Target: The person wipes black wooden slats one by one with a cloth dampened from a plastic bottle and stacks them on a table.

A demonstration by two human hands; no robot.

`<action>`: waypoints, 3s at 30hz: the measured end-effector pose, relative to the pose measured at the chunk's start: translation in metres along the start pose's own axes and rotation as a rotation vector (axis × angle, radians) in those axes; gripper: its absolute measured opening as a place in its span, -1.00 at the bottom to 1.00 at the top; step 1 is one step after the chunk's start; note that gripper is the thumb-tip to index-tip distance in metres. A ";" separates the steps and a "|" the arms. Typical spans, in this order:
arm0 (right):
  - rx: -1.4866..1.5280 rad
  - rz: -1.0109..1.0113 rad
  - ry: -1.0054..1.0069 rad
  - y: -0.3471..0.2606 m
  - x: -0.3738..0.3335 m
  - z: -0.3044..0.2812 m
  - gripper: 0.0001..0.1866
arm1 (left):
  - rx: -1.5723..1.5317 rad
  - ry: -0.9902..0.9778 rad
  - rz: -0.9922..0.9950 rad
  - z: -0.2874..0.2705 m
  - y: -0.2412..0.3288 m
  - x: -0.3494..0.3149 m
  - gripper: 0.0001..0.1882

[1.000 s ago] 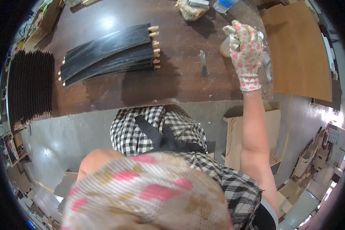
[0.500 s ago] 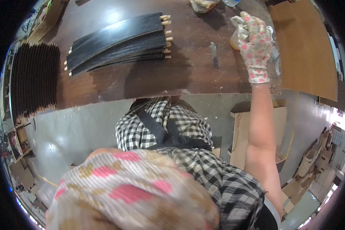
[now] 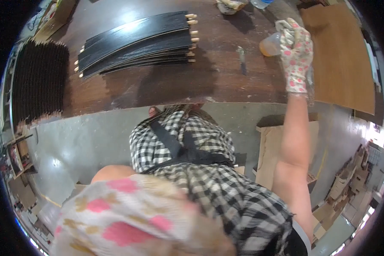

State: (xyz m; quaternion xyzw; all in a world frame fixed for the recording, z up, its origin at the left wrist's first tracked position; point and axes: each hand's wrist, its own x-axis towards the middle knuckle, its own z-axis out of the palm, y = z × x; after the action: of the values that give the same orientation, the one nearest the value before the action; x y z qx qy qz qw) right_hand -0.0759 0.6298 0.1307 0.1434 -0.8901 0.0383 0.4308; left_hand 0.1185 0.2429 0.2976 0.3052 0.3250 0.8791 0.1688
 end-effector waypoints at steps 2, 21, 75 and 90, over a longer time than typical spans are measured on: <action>-0.053 -0.006 0.018 -0.010 0.008 -0.002 -0.65 | 0.044 -0.080 0.121 -0.010 0.008 -0.004 -0.85; 0.231 0.329 -0.166 0.012 0.031 0.009 -0.58 | 0.754 -0.261 -0.574 -0.115 -0.080 -0.001 -0.56; 0.114 -0.031 -0.396 -0.361 0.068 0.056 -0.65 | 2.040 -0.257 -0.693 -0.291 0.056 -0.007 0.13; 0.410 0.245 -0.260 -0.310 0.049 0.045 -0.74 | 1.980 -0.204 -0.639 -0.298 0.055 -0.010 0.24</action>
State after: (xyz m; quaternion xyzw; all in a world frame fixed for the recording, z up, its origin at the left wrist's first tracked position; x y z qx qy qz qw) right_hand -0.0500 0.3138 0.1236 0.1225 -0.9223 0.2510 0.2671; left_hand -0.0720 0.0584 0.1510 0.2796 0.9497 0.1044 0.0946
